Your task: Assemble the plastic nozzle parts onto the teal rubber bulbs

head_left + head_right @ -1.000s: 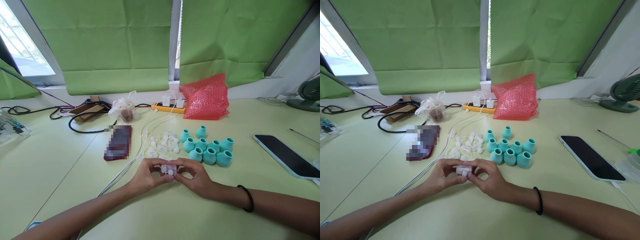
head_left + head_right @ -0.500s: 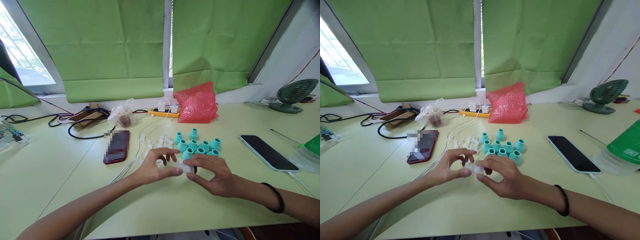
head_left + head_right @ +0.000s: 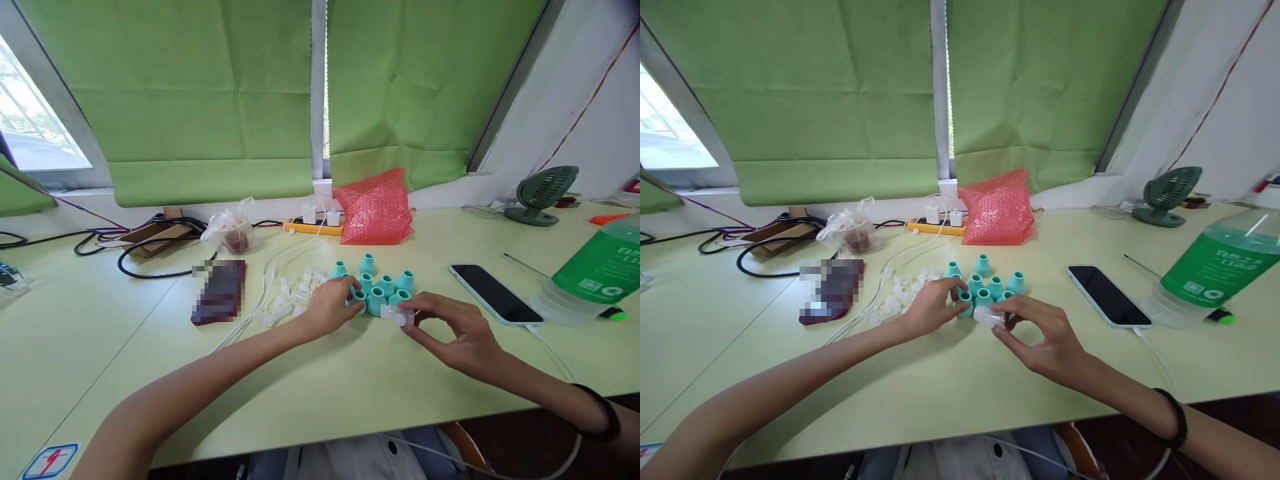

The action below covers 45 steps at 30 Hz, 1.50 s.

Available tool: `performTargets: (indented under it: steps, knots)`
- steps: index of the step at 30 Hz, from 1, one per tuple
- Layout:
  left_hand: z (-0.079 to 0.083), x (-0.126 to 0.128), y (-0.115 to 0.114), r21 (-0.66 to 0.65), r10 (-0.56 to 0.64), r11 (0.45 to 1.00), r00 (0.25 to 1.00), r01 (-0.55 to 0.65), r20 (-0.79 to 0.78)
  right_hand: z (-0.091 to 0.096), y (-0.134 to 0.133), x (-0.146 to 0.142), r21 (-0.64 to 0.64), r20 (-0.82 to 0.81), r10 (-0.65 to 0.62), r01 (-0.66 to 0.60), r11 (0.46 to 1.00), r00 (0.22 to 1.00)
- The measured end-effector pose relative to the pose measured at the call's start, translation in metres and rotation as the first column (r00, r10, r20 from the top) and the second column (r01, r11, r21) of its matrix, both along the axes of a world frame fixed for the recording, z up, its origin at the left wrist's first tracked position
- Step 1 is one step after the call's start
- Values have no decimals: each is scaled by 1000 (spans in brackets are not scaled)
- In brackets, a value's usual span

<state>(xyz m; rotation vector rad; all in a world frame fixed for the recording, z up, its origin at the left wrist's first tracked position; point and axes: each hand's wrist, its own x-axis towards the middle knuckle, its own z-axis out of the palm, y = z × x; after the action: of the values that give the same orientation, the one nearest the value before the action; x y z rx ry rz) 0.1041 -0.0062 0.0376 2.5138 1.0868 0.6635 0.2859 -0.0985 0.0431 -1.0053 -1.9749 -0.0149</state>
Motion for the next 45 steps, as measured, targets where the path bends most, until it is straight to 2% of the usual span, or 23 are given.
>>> performTargets:
  steps: [4,7,10,12,14,16,19,23,25,26,28,31,33,36,38,41,45]
  knots:
    - [6,-2,-4,5,25,1000,996,-25,81,-5,-5,-1,1,-44,-12,12,1000,999]
    - [14,-10,-18,31,29,999,987,-35,159,-5,-12,0,-16,-103,-47,46,999,994]
    - [14,-21,-40,33,-50,999,970,44,236,-6,-21,0,-121,-215,-62,37,992,975]
    - [10,-27,-56,14,-128,992,962,128,240,-7,-26,-4,-239,-297,-50,-23,971,954]
    - [4,-32,-69,-21,-196,979,963,203,186,-10,-28,-11,-337,-366,-26,-107,936,930]
    - [0,-37,-78,-38,-218,974,971,223,100,-14,-27,-20,-399,-424,9,-196,896,905]
    - [0,-46,-85,-22,-178,984,984,179,8,-20,-22,-31,-468,-509,59,-334,818,859]
    - [1,-62,-87,33,-127,991,991,128,-36,-22,-12,-42,-533,-577,158,-516,670,801]
    - [-3,-70,-85,62,-138,988,990,139,-21,-24,-6,-47,-559,-574,207,-563,609,792]
    - [-7,-74,-84,84,-148,985,989,148,-5,-26,-3,-49,-567,-565,220,-568,596,795]
    - [-16,-80,-82,78,-139,988,990,136,29,-31,4,-54,-575,-544,225,-554,602,809]
    - [-27,-85,-76,-26,-127,991,985,131,120,-37,15,-59,-568,-506,230,-522,637,831]
    - [-32,-85,-71,-110,-119,985,982,135,144,-38,23,-60,-563,-459,253,-499,659,852]
    - [-32,-82,-62,-177,-45,981,985,75,169,-33,35,-58,-536,-330,309,-447,717,892]
    - [-30,-80,-54,-154,-2,988,982,32,191,-29,43,-57,-470,-220,347,-410,781,912]
    - [-29,-79,-41,-51,-17,998,972,30,235,-27,51,-57,-315,-61,399,-397,862,915]
    - [-34,-84,-29,-12,-31,999,970,35,243,-32,61,-61,-103,228,422,-409,907,878]
